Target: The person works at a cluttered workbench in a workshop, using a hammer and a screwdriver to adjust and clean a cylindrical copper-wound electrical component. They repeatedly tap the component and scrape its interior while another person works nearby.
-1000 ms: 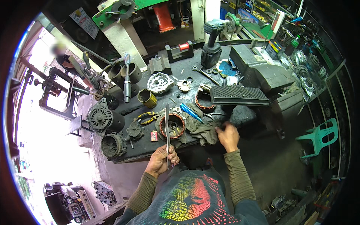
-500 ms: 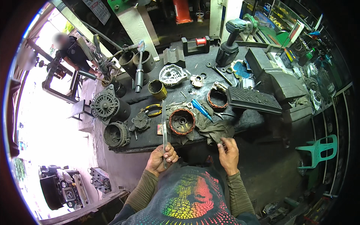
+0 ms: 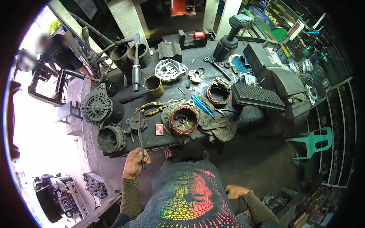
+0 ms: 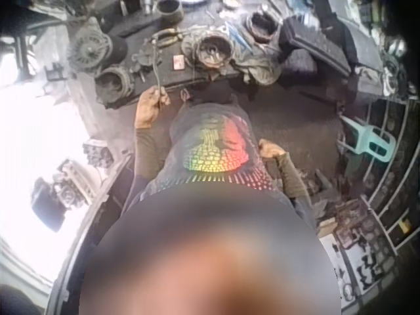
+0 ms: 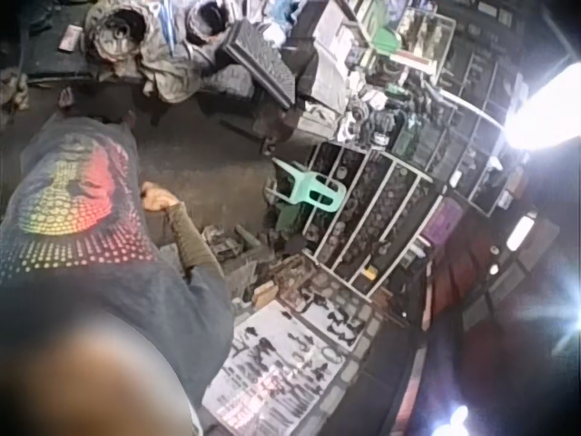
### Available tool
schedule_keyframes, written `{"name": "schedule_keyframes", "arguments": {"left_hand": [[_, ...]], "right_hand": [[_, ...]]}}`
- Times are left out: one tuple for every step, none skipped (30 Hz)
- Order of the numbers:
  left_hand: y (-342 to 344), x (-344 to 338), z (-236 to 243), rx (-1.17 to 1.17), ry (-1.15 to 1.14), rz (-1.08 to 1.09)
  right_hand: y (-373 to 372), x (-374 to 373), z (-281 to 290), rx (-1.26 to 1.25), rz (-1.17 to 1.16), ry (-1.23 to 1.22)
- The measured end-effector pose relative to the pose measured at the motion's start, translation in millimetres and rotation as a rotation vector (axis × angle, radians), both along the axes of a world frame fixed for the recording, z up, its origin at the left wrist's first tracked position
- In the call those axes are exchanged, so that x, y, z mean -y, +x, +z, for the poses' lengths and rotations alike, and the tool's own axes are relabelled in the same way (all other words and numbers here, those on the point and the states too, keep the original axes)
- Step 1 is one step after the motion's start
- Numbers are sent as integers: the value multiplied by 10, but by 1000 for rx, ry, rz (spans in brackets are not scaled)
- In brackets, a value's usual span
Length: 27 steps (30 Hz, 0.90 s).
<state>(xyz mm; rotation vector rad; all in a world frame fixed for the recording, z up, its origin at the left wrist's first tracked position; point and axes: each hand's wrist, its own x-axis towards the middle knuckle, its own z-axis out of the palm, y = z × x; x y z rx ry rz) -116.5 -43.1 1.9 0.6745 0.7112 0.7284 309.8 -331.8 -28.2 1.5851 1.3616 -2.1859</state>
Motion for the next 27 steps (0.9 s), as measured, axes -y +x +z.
{"name": "schedule_keyframes", "arguments": {"left_hand": [[-21, -31, -17, 9, 15, -10], [-27, -66, -34, 0, 16, -16], [-12, -95, -53, -67, 31, -22], [17, -125, -70, -120, 55, -28], [50, -158, -83, -182, 72, -30], [85, -192, -91, -223, 99, -69], [119, -220, -95, -272, 119, -104], [147, -244, -94, -322, 147, -138], [168, -271, -89, -337, 151, -175], [182, -297, -84, -353, 161, -208], [193, -320, -79, -372, 179, -237], [185, -342, -71, -401, 199, -270], [185, -359, -70, -390, 179, -280], [176, -375, -72, -374, 175, -284], [164, -399, -79, -352, 187, -285], [146, -425, -91, -363, 176, -307], [128, -446, -109, -367, 178, -324], [114, -464, -129, -371, 192, -333], [101, -481, -151, -372, 185, -338], [85, -496, -167, -376, 188, -341], [70, -512, -177, -374, 209, -337], [43, -490, -162, -372, 154, -337], [44, -513, -159, -376, 168, -334], [52, -529, -147, -385, 186, -329], [82, -551, -137, -383, 226, -316], [125, -569, -123, -371, 185, -299], [178, -585, -108, -349, 164, -275]], "right_hand": [[-137, 124, -6, -36, -63, 32], [-234, 187, -7, -71, -125, 66], [-296, 220, 11, -102, -178, 94], [-358, 249, 52, -134, -230, 123], [-416, 265, 107, -168, -282, 153], [-469, 269, 167, -202, -308, 136], [-529, 273, 230, -236, -334, 118], [-598, 279, 293, -281, -367, 119], [-667, 285, 355, -260, -399, 111], [-747, 294, 411, -248, -435, 122], [-830, 302, 454, -253, -469, 161], [-923, 308, 485, -236, -529, 217], [-1003, 311, 512, -238, -516, 129], [-1089, 319, 540, -237, -528, 111], [-1155, 312, 556, -235, -547, 107], [-1209, 302, 568, -232, -564, 101], [-1259, 298, 589, -232, -580, 91], [-1296, 286, 601, -223, -591, 90], [-1332, 282, 623, -218, -603, 85], [-1361, 273, 642, -211, -616, 83], [-1380, 263, 662, -205, -629, 79], [-1395, 252, 685, -198, -642, 72], [-1392, 235, 698, -195, -656, 74], [-1389, 221, 710, -193, -669, 75], [-1378, 211, 721, -188, -679, 77], [-1364, 208, 729, -183, -694, 78], [-1356, 218, 740, -180, -708, 82]]}}
